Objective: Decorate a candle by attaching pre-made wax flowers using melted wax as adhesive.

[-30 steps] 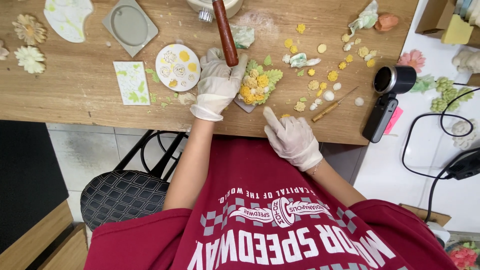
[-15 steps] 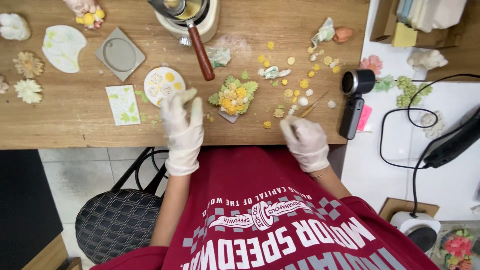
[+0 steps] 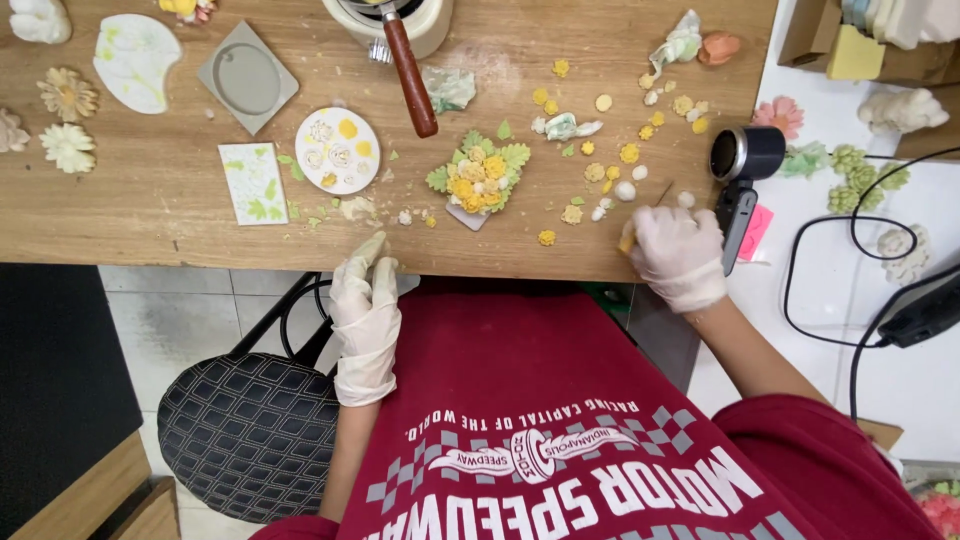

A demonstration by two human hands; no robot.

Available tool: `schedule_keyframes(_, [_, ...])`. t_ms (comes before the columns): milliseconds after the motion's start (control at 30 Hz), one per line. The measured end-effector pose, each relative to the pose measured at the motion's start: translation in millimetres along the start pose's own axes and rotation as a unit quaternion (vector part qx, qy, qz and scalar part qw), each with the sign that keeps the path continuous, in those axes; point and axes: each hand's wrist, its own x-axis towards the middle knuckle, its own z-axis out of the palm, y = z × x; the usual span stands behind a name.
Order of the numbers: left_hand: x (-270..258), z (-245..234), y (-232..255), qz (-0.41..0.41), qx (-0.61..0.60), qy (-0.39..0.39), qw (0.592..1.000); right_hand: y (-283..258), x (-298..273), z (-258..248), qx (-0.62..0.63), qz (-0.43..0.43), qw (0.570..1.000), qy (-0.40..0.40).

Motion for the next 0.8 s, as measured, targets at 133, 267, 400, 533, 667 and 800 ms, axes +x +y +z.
schedule_keyframes(133, [16.5,8.3,6.5,0.094,0.057,0.002,0.994,-24.8,-17.2,-29.1,0.155,0.114,0.981,0.037])
schedule_keyframes(267, [43.2,20.5,18.2,0.187,0.081,-0.062,0.977,-75.6,8.5,-60.9,0.580,0.391,0.706,0.114])
schedule_keyframes(400, [74.2,42.9,0.7,0.247,0.071,-0.117,0.959,-124.7,36.2,-53.3,0.774,0.393,0.473,0.151])
schedule_keyframes(533, [89.5,69.9,-23.6,0.327,0.080,-0.085,0.938,-158.8,43.8,-16.2,0.748,0.403,0.503,0.157])
schedule_keyframes(667, [92.2,84.3,-37.3,0.370,0.050,-0.040,0.927,-169.0,54.2,-6.1,0.720,0.398,0.546,0.159])
schedule_keyframes(800, [93.0,88.4,-37.0,0.402,0.086,0.004,0.912,-169.0,63.8,-8.3,0.715,0.417,0.545,0.135])
